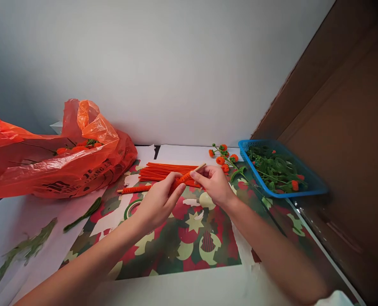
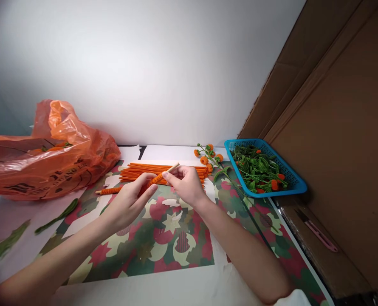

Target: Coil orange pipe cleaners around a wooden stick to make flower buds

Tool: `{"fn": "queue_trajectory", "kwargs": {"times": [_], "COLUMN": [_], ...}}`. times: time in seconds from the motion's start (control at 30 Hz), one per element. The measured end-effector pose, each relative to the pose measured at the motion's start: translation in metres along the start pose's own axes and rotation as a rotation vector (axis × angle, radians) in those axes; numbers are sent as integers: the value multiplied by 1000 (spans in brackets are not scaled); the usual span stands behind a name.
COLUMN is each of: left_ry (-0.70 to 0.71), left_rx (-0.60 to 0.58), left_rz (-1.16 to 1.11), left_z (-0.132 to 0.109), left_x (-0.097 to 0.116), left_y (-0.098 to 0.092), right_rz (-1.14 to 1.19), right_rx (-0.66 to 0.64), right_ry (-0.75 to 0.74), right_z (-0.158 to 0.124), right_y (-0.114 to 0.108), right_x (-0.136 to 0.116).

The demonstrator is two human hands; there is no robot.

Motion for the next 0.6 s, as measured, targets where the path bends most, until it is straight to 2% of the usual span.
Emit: {"fn": "queue_trajectory", "kwargs": {"times": [0.13, 0.3, 0.43, 0.6], "left_ry": [-4, 12, -15, -100], "left_rx": [-7, -192, -321, -337], "left_rz": [-74, -350, -483, -657], "left_z": [1, 3, 2, 1], "left_x": [-3, -4, -1, -6], "left_y": [-2, 5, 12, 16], "right_rz": [-27, -141, -281, -414], "right_rx": [-175, -368, -390, -338], "right_ry": [9, -102, -158, -189], "right_z": [0, 0, -2, -3], "right_y": [3, -5, -11, -14], "right_x": [-6, -22, -30, -38]}}
Point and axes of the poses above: each hand's wrist, its own z-axis towards the middle knuckle, its own y-axis out of the palm, x = y × z, the point moved 7 cm from there along z, towards the middle knuckle, and after that the axes turned 7 degrees about -x, right-handed, at the moved point
